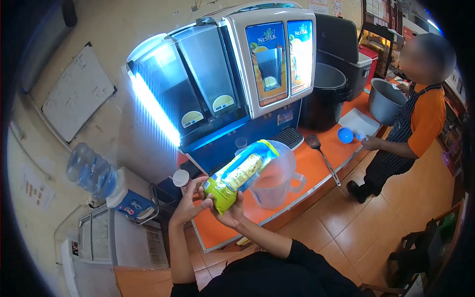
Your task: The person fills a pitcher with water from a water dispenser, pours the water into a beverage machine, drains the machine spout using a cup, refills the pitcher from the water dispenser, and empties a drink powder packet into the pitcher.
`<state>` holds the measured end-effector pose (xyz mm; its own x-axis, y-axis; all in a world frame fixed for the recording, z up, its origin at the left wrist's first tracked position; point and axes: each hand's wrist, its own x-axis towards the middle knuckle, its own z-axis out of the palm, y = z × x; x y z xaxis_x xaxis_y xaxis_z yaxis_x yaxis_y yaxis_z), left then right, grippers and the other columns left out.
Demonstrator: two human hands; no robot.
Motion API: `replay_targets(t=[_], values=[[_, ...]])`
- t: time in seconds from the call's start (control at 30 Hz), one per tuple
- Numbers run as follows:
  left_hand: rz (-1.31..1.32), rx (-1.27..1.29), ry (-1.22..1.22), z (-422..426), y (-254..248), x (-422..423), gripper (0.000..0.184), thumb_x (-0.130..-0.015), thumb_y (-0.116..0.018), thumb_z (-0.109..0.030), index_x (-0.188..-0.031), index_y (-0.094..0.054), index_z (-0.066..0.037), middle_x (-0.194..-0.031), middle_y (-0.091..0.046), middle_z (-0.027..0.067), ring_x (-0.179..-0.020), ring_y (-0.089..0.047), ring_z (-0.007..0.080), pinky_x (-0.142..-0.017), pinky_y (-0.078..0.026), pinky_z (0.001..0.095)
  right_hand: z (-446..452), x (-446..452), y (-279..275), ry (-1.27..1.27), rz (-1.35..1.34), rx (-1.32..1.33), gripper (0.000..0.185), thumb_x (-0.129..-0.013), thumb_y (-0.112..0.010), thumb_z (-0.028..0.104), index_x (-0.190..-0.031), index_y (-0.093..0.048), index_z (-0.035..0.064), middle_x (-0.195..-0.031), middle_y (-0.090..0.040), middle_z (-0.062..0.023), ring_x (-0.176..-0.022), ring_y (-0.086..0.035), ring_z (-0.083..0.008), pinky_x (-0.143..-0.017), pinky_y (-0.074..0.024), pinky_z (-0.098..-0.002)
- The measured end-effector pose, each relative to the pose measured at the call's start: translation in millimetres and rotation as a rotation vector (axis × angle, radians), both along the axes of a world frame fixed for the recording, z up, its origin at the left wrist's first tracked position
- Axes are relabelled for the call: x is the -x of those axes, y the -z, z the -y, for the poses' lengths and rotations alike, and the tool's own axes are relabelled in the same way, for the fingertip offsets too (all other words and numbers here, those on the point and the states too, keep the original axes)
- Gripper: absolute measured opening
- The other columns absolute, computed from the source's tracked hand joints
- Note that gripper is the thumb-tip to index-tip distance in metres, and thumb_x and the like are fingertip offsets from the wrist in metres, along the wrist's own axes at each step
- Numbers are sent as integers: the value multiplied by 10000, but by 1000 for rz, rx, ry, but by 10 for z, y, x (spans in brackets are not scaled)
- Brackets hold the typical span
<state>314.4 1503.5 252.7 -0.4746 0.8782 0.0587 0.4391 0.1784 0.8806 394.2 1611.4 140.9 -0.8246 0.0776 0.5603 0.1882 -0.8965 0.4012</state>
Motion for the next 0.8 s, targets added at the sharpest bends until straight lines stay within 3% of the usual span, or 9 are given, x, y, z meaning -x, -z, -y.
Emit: replay_targets(t=[0.13, 0.2, 0.33, 0.43, 0.57, 0.6, 0.63, 0.7, 0.8], values=[[109, -116, -79, -51, 74, -94, 908, -657, -785, -490, -1355, -374, -80, -1242, -462, 74, -1176, -468, 224, -990, -391, 371, -15, 35, -118, -13, -39, -19, 855, -711, -805, 360, -1396, -345, 135, -1387, -393, -133, -1248, -451, -298, -1031, -428, -406], [31, -180, -71, -85, 110, -84, 911, -600, -844, -340, -1350, -385, -103, -1231, -427, 104, -1170, -451, 262, -1018, -395, 406, -14, 86, -106, -3, -26, -11, 865, -707, -806, 366, -1398, -340, 136, -1397, -383, -128, -1251, -447, -296, -1024, -434, -404], [32, -225, -114, -230, -11, -171, 966, -535, -881, -312, -1340, -391, -100, -1230, -420, 101, -1162, -450, 248, -998, -407, 397, -38, 110, -224, -5, -43, 10, 885, -705, -795, 420, -1401, -331, 134, -1395, -387, -114, -1239, -455, -284, -1013, -447, -402], [-136, -266, -61, -315, -75, -205, 967, -496, -899, -299, -1310, -419, -91, -1212, -433, 94, -1129, -463, 238, -957, -425, 381, -52, 143, -273, 38, -59, -1, 896, -705, -770, 481, -1400, -331, 126, -1372, -413, -112, -1213, -475, -272, -1013, -450, -398], [-211, -282, -108, -487, -90, -252, 903, -497, -907, -304, -1255, -467, -89, -1175, -465, 91, -1107, -484, 220, -929, -435, 353, -113, 137, -315, 130, 15, -83, 953, -665, -766, 561, -1365, -362, 56, -1296, -455, -127, -1170, -489, -251, -999, -452, -359], [-170, -295, -107, -519, -101, -260, 902, -509, -914, -298, -1258, -456, -88, -1167, -476, 85, -1120, -493, 206, -942, -436, 341, -109, 161, -306, 133, -21, -80, 915, -719, -667, 633, -1382, -344, 91, -1321, -452, -100, -1173, -502, -244, -997, -458, -374], [-172, -298, -107, -540, -75, -230, 902, -509, -914, -298, -1258, -456, -88, -1167, -476, 85, -1120, -493, 206, -942, -436, 341, -120, 179, -294, 133, -23, -83, 915, -719, -667, 633, -1382, -344, 91, -1321, -452, -100, -1173, -502, -244, -997, -458, -374], [-456, -314, -206, -604, -22, -162, 785, -524, -900, -276, -1188, -523, -95, -1142, -484, 89, -1085, -508, 213, -903, -454, 341, -153, 196, -315, 176, 3, -101, 939, -668, -735, 606, -1342, -383, 55, -1255, -485, -111, -1113, -523, -227, -995, -447, -359], [-489, -374, -242, -690, -40, -172, 694, -507, -888, -337, -1086, -594, -94, -1145, -490, 111, -1040, -515, 241, -851, -464, 346, -169, 192, -336, 179, 14, -96, 941, -666, -723, 625, -1337, -386, 59, -1234, -492, -97, -1068, -542, -216, -984, -444, -363]])
